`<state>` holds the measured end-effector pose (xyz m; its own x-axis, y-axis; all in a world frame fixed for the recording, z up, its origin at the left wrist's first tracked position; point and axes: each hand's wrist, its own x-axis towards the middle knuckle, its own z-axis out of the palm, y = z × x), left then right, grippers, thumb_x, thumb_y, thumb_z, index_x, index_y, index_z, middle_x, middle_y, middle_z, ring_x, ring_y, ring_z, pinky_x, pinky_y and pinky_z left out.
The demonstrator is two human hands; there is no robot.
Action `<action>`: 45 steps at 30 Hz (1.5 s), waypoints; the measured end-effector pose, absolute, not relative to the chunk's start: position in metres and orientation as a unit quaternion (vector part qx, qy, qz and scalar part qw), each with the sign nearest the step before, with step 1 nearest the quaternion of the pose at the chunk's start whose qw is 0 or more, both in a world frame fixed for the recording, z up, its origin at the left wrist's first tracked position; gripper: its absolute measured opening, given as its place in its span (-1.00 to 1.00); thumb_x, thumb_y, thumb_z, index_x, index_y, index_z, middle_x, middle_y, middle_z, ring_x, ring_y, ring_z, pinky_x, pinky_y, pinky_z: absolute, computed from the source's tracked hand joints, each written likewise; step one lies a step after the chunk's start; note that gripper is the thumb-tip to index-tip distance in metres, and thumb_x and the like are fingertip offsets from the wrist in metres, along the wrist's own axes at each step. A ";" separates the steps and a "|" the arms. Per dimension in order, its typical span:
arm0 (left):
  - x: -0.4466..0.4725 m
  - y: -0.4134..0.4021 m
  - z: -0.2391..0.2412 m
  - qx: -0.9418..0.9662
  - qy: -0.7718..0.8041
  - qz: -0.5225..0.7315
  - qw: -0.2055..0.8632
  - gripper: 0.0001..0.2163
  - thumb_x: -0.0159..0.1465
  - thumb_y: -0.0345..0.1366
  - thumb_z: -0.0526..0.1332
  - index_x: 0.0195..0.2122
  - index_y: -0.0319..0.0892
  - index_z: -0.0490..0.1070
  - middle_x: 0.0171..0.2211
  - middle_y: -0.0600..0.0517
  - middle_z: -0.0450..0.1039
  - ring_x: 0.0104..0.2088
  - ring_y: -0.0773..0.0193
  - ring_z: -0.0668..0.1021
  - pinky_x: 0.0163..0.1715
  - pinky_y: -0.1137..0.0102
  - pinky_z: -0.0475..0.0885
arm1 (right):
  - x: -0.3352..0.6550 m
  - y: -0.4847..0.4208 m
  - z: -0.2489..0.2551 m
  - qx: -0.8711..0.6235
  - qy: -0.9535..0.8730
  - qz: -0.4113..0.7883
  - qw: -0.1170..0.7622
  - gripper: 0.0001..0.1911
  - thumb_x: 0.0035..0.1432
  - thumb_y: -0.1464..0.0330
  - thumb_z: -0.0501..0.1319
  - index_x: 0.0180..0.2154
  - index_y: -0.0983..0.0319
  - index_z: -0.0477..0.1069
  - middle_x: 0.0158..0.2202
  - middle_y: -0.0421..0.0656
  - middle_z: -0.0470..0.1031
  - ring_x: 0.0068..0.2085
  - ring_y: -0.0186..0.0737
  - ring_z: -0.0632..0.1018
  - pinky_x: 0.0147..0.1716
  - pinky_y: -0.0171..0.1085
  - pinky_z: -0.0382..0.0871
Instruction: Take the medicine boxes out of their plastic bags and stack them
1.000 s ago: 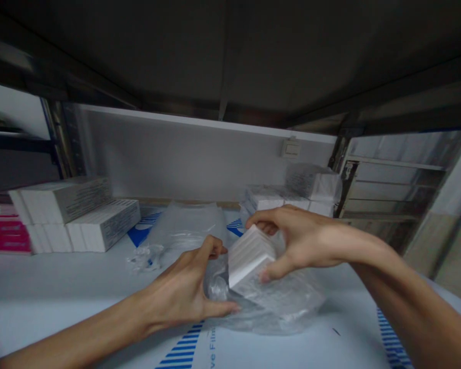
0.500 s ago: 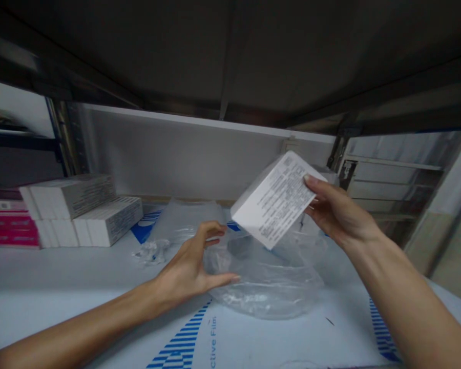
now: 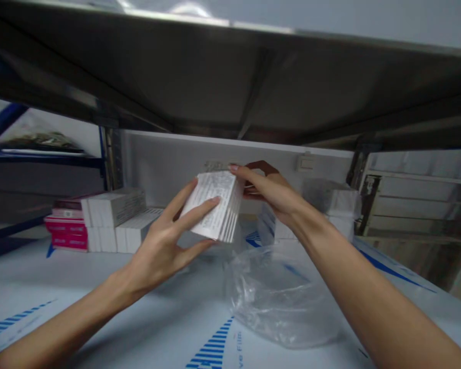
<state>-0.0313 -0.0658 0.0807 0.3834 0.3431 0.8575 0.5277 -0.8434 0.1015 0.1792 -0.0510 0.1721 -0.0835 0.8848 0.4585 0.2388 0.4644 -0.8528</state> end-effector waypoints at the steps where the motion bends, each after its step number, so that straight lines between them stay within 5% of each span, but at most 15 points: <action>1: -0.043 -0.063 0.082 -0.807 -0.291 -0.503 0.102 -0.42 0.27 -0.18 0.33 0.29 0.08 0.19 0.42 -0.06 -0.07 0.37 -0.05 0.16 0.28 -0.04 0.23 | 0.165 -0.048 0.174 -0.394 -0.692 0.316 0.515 -0.49 0.07 0.04 0.34 -0.02 0.19 0.45 -0.02 -0.05 0.57 -0.07 -0.07 0.59 -0.04 -0.09 0.49; 5: -0.094 -0.045 0.094 -0.763 -0.358 -0.528 0.100 -0.37 0.20 0.03 0.33 0.25 -0.02 0.25 0.23 -0.10 0.33 0.26 -0.05 0.35 0.22 0.00 0.30 | 0.104 -0.031 0.176 -0.344 -0.754 0.351 0.436 -0.27 0.05 0.04 0.37 0.21 0.09 0.26 0.00 -0.10 0.57 -0.07 -0.09 0.60 -0.16 -0.16 0.53; 8: -0.133 -0.029 0.100 -0.779 -0.392 -0.487 0.043 -0.30 0.25 0.09 0.25 0.33 -0.05 0.10 0.24 -0.11 0.34 0.17 -0.02 0.45 0.16 0.10 0.38 | 0.059 -0.008 0.173 -0.373 -0.766 0.332 0.404 -0.17 -0.02 0.04 0.41 0.25 0.06 0.21 -0.09 -0.12 0.60 -0.14 -0.12 0.61 -0.25 -0.21 0.54; 11: -0.166 -0.012 0.100 -0.804 -0.424 -0.413 0.053 -0.29 0.29 0.12 0.18 0.37 -0.06 0.01 0.30 -0.11 0.25 0.27 -0.04 0.33 0.25 0.08 0.25 | 0.019 0.020 0.165 -0.418 -0.775 0.310 0.359 -0.33 0.00 0.06 0.39 0.12 0.15 0.39 -0.13 -0.11 0.61 -0.15 -0.15 0.61 -0.31 -0.30 0.51; 15: -0.199 0.017 0.102 -0.822 -0.443 -0.342 0.103 -0.48 0.35 0.11 0.08 0.21 -0.08 0.25 0.25 -0.08 0.31 0.39 -0.09 0.09 0.28 0.03 0.16 | -0.017 0.047 0.148 -0.440 -0.781 0.290 0.333 -0.62 0.03 0.14 0.36 -0.14 0.19 0.55 -0.25 -0.14 0.62 -0.24 -0.18 0.61 -0.36 -0.33 0.47; 21: -0.229 0.043 0.111 -0.826 -0.456 -0.263 0.200 -0.62 0.36 0.01 0.12 0.06 -0.08 0.45 0.12 -0.10 0.45 0.39 -0.13 0.06 0.27 -0.03 0.14 | -0.036 0.063 0.120 -0.421 -0.798 0.291 0.318 -0.62 0.11 0.03 0.30 -0.23 0.19 0.59 -0.21 -0.13 0.63 -0.16 -0.13 0.59 -0.28 -0.32 0.44; 24: -0.236 0.046 0.105 -0.813 -0.473 -0.266 0.211 -0.58 0.38 0.02 0.08 0.09 -0.11 0.45 0.20 -0.16 0.37 0.32 -0.14 0.22 0.23 -0.01 0.20 | -0.042 0.068 0.114 -0.405 -0.808 0.296 0.310 -0.56 0.17 -0.03 0.23 -0.23 0.18 0.60 -0.19 -0.14 0.63 -0.11 -0.12 0.57 -0.24 -0.31 0.44; 28: -0.242 0.047 0.092 -0.821 -0.486 -0.247 0.170 -0.54 0.44 0.02 -0.05 0.09 -0.14 0.46 0.06 -0.14 0.51 0.05 0.00 0.55 0.07 0.17 0.39 | -0.051 0.072 0.107 -0.399 -0.806 0.311 0.307 -0.49 0.22 -0.08 0.15 -0.13 0.17 0.59 -0.16 -0.11 0.62 -0.12 -0.13 0.58 -0.24 -0.29 0.46; 36: -0.227 0.037 0.101 -0.827 -0.458 -0.264 0.191 -0.52 0.44 0.01 -0.06 0.00 -0.21 0.51 -0.03 -0.17 0.56 -0.01 -0.01 0.56 0.01 0.17 0.40 | -0.027 0.055 0.122 -0.403 -0.812 0.309 0.289 -0.48 0.26 -0.05 0.09 0.05 0.13 0.47 -0.01 -0.10 0.56 -0.14 -0.17 0.57 -0.32 -0.30 0.46; 38: -0.210 0.029 0.102 -0.824 -0.420 -0.287 0.249 -0.54 0.44 -0.03 -0.05 -0.07 -0.24 0.53 -0.07 -0.20 0.54 0.02 -0.04 0.52 0.04 0.12 0.36 | -0.001 0.043 0.137 -0.403 -0.852 0.239 0.236 -0.55 0.27 0.02 0.13 0.02 0.16 0.48 -0.11 -0.10 0.58 -0.25 -0.21 0.57 -0.35 -0.30 0.43; 42: -0.162 0.008 0.096 -0.865 -0.315 -0.279 0.274 -0.63 0.46 -0.18 -0.05 -0.23 -0.24 0.50 -0.28 -0.11 0.52 -0.19 0.09 0.52 -0.11 0.20 0.40 | 0.065 0.001 0.162 -0.413 -0.902 0.125 0.034 -0.72 0.25 0.21 0.16 -0.35 0.25 0.53 -0.52 -0.17 0.50 -0.46 -0.27 0.50 -0.43 -0.31 0.31; 45: -0.124 -0.004 0.087 -0.889 -0.257 -0.260 0.277 -0.63 0.46 -0.21 -0.05 -0.32 -0.23 0.48 -0.37 -0.08 0.47 -0.28 0.12 0.50 -0.21 0.23 0.39 | 0.111 -0.037 0.160 -0.478 -0.874 0.051 -0.077 -0.69 0.15 0.16 0.24 -0.51 0.23 0.47 -0.61 -0.19 0.44 -0.51 -0.27 0.45 -0.47 -0.30 0.24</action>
